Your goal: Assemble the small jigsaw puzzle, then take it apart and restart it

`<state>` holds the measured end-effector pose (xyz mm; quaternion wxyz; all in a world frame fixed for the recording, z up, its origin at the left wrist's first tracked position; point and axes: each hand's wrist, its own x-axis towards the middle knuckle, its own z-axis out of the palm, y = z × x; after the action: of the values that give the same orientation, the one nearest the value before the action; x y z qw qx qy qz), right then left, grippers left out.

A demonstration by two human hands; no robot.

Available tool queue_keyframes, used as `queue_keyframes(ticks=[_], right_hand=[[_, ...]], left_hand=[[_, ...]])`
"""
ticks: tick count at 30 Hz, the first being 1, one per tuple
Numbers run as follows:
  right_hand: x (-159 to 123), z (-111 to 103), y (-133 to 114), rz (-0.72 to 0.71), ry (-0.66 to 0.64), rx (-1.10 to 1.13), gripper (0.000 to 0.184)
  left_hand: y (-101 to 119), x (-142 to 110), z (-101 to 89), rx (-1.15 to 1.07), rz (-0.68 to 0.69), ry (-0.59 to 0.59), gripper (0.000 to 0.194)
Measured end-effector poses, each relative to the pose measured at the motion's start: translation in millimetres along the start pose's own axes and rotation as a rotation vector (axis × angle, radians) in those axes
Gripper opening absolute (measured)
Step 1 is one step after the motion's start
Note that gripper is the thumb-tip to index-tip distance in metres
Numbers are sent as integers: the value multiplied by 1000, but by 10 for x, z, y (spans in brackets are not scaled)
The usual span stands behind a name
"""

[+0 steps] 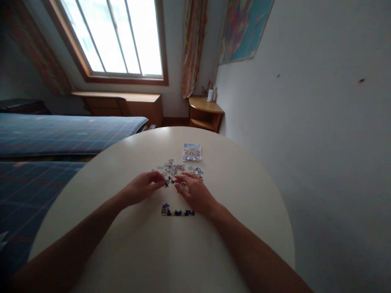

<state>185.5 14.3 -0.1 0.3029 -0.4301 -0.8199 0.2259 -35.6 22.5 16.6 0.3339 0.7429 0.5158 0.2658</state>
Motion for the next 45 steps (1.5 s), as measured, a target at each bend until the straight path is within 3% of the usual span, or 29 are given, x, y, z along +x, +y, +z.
queue_keyframes(ticks=[5,14,31,45], right_hand=[[4,15,-50,97,9,225,35],[-12,29,-92,103,-11,234,25],[-8,166,-93,-63,-75,62,22],[-5,148,-86,-73,-76,79,20]], left_hand=[[41,1,72,-167,-18,-57,16],[56,-45,58,-259,-126,-191,18],[-109,-66,10,81,-18,-271,23],[-115,-57,7,16,-8,-313,24]])
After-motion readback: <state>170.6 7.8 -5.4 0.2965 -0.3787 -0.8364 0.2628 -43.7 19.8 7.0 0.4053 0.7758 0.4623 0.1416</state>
